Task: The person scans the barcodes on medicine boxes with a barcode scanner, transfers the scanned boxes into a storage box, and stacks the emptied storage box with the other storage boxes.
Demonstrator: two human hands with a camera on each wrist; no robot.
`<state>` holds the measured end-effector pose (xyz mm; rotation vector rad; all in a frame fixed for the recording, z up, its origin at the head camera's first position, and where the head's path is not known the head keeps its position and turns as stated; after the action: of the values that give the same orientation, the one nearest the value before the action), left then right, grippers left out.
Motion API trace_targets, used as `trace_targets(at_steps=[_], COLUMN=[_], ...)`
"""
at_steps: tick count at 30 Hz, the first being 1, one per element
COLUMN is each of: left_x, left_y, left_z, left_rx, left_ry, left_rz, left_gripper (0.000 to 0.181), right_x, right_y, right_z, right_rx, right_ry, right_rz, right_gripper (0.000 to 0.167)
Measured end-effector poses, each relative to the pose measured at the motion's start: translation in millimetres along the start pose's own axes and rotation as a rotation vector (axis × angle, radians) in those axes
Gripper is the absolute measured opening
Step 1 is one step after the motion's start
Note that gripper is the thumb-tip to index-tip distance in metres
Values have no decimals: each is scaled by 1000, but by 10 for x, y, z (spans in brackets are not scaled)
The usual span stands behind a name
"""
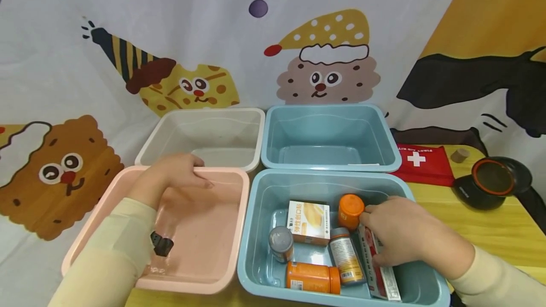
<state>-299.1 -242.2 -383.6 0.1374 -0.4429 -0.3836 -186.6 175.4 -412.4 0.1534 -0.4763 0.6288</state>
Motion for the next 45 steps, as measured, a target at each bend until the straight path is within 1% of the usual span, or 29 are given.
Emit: trace_targets(at_steps=[5,8,9,11,15,17,19,24,28,34,39,42,45], left_x=[-8,-12,-12,-3,31,45,45,10,-7,-15,0,13,15], left_y=[11,15,17,6,-26,-38,-27,-6,-13,-6,-1,2,17], left_z=[-14,-17,-17,-21,-22,-20,-13,-7,4,20,11,10,11], left_rx=[-5,-11,-12,-10,4,17,30,52,56,55,34,34,30], left_ry=[-4,-3,-3,-5,-10,-12,-13,-11,-10,-12,-5,-3,-6], left_rz=[10,7,0,1,12,23,18,6,14,26,17,8,-7], left_gripper=[56,56,56,56,57,58,59,60,58,56,57,57,54], right_x=[39,61,60,49,2,-7,-1,53,77,107,140,162,204], right_y=[-52,-82,-86,-96,-123,-131,-134,-140,-134,-108,-99,-87,-86], right_z=[24,32,31,29,31,48,73,167,246,265,314,344,382], right_rx=[-1,-6,-14,-22,-1,9,7,-21,-53,-129,-196,-276,-403], right_ry=[53,68,64,49,26,46,82,161,197,200,198,190,197], right_rz=[87,125,128,129,136,144,161,222,261,303,373,420,497], right_gripper=[39,27,27,31,41,43,41,42,43,47,47,46,43])
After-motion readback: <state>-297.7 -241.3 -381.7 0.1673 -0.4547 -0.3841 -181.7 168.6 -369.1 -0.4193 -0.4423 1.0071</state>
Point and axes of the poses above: each hand's wrist, its own x-axis away from the middle knuckle, its own z-axis out of the back of the hand, y = z × x, the point moved 10 cm from there along -x, towards the middle knuckle, and after that the axes turned 9 degrees about -y, right-handed, at the moved point
